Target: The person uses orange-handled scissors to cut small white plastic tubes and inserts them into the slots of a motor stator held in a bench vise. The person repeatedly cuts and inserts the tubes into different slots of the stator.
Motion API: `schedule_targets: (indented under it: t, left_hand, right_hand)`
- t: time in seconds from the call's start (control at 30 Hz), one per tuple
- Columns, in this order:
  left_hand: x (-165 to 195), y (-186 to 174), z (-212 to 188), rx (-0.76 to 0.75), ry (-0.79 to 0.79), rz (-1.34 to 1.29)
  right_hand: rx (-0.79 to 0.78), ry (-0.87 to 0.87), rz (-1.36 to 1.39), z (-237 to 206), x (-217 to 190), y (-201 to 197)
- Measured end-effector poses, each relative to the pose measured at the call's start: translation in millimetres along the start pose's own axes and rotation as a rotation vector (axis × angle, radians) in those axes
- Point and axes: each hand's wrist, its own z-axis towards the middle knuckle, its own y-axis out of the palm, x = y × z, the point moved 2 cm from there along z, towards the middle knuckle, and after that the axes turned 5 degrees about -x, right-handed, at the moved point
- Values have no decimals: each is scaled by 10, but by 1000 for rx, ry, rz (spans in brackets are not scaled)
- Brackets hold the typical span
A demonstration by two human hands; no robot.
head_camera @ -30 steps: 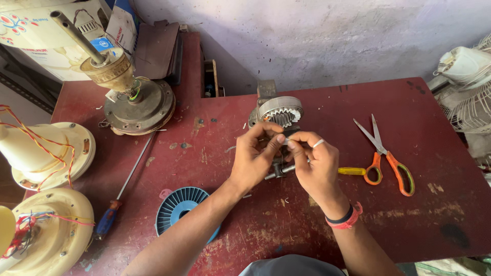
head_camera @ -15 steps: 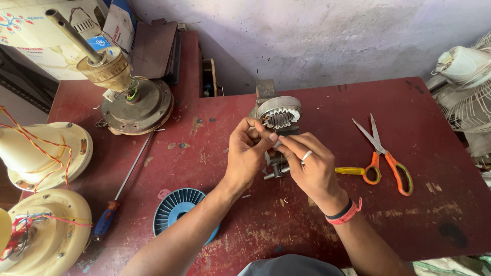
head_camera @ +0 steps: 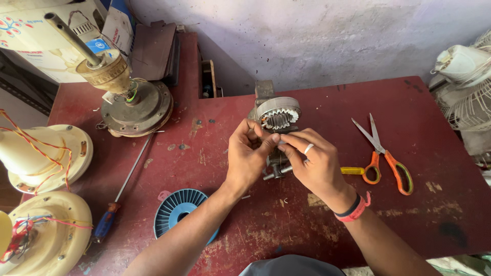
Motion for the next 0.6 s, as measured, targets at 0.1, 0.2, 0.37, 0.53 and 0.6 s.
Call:
schedule_targets:
  t: [0.1, 0.2, 0.37, 0.53, 0.6]
  left_hand:
    - [46, 38, -20, 28, 54, 40]
    - [92, 38, -63, 60, 91, 285]
    - [45, 55, -22, 41, 88, 13]
    - [-49, 15, 2, 77, -62, -159]
    - [-80, 17, -6, 114, -101, -195]
  right_hand:
    - [-10, 40, 94, -3, -24, -50]
    - [-21, 117, 166, 14, -23, -77]
    - [0, 92, 68, 20, -51, -49]
    - [12, -18, -58, 8, -77, 14]
    - [2, -42, -85, -7, -77, 19]
